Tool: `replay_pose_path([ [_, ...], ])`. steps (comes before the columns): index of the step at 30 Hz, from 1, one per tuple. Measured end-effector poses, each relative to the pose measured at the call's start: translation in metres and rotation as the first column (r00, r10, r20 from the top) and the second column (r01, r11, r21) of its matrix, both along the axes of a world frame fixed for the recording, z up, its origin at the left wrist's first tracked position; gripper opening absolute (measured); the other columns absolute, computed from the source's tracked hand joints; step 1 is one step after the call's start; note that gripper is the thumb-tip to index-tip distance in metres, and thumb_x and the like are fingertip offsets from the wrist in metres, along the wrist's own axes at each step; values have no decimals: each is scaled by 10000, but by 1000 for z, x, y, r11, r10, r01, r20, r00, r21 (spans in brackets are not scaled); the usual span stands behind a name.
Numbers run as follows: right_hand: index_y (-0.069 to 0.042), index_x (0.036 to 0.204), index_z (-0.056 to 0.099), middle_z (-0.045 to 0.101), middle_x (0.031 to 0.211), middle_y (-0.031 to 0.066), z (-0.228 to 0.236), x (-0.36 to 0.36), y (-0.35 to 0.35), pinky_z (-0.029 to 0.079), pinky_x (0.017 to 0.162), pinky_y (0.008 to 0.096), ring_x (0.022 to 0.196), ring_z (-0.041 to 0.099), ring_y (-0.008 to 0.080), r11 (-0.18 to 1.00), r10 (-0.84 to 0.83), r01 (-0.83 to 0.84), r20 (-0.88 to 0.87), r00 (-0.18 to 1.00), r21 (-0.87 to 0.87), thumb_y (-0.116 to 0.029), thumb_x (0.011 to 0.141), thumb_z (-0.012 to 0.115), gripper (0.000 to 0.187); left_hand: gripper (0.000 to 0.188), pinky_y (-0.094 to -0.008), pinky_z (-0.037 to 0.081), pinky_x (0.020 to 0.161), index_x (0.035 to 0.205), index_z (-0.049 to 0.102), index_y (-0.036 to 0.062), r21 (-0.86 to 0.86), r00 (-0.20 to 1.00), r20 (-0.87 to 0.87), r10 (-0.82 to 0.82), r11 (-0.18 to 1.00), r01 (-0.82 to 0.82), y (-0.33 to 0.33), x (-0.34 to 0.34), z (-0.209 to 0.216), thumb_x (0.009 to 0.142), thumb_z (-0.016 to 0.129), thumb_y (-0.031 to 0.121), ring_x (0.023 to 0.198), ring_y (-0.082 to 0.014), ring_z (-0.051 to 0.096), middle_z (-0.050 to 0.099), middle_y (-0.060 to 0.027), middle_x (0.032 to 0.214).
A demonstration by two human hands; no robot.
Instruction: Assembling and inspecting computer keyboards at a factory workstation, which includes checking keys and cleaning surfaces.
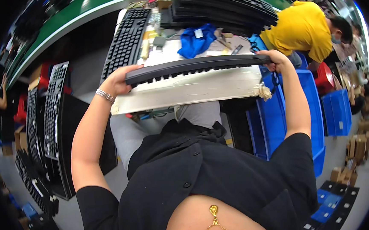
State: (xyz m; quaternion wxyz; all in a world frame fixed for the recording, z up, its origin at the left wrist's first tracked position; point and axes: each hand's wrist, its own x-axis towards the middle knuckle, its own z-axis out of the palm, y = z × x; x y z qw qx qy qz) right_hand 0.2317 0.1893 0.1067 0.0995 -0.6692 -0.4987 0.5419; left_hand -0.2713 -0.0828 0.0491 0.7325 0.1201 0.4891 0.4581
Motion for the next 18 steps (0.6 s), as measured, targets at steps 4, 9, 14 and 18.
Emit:
replay_pose_path([
  [4,-84,743,626,518,534,6,9,2,-6,236,316,211,347,325,46,999,34,-34,-8,999,7,-390,909,741,367,246,-233,584,718,1050,691,-31,-12,998,-43,-38,999,37,0,1,5,971,699,202,809,-168,717,751,-127,999],
  [9,-84,718,622,524,542,13,12,6,-5,240,321,229,349,331,63,999,47,-47,-4,999,7,-380,888,762,369,248,-226,572,669,1019,696,-25,-38,998,-61,-20,999,17,2,11,9,967,706,217,746,-142,693,752,-110,954],
  [14,-83,743,628,507,535,6,22,-1,-17,239,326,229,353,334,64,987,48,-41,-40,998,153,-369,897,764,352,212,-203,541,635,1019,688,-9,18,986,-107,-130,991,133,-16,-6,14,953,720,190,709,-111,650,743,-82,939],
  [18,-74,759,627,497,544,-21,70,-42,-62,236,329,213,369,341,49,971,164,-121,-206,965,205,-316,911,776,322,246,-183,512,630,1070,671,-15,154,910,-165,-381,901,405,-57,-58,-3,906,764,143,701,-94,615,729,-57,960],
])
